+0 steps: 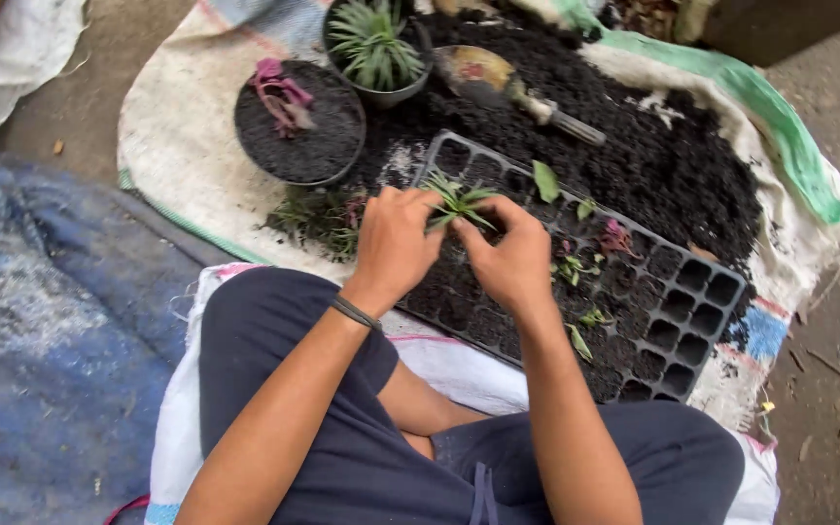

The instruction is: The person sits on a tarp and plants small seedlings into a multi-cell seedling tray filled with soil. They use a small trowel to scoop soil and cover the seedlings' roots, then tap the tray to settle the soil.

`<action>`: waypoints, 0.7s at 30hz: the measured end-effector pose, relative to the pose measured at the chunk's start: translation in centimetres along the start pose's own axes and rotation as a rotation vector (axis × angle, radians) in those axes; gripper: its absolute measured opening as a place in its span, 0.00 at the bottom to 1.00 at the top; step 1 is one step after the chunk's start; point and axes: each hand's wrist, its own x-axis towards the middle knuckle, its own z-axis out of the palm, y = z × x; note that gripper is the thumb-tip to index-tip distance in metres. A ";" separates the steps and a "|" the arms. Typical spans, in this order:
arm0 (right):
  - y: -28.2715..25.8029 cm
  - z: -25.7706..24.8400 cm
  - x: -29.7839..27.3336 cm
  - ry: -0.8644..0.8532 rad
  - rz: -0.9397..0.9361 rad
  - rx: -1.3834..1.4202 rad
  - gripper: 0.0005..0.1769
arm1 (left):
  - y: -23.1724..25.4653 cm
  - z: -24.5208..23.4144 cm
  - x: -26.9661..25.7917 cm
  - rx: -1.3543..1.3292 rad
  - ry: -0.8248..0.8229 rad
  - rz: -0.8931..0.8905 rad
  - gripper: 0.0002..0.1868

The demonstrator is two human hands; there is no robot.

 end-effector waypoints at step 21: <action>2.4 13.9 4.1 -0.416 -0.191 -0.251 0.25 | -10.8 -3.3 -0.8 0.372 -0.330 -0.633 0.08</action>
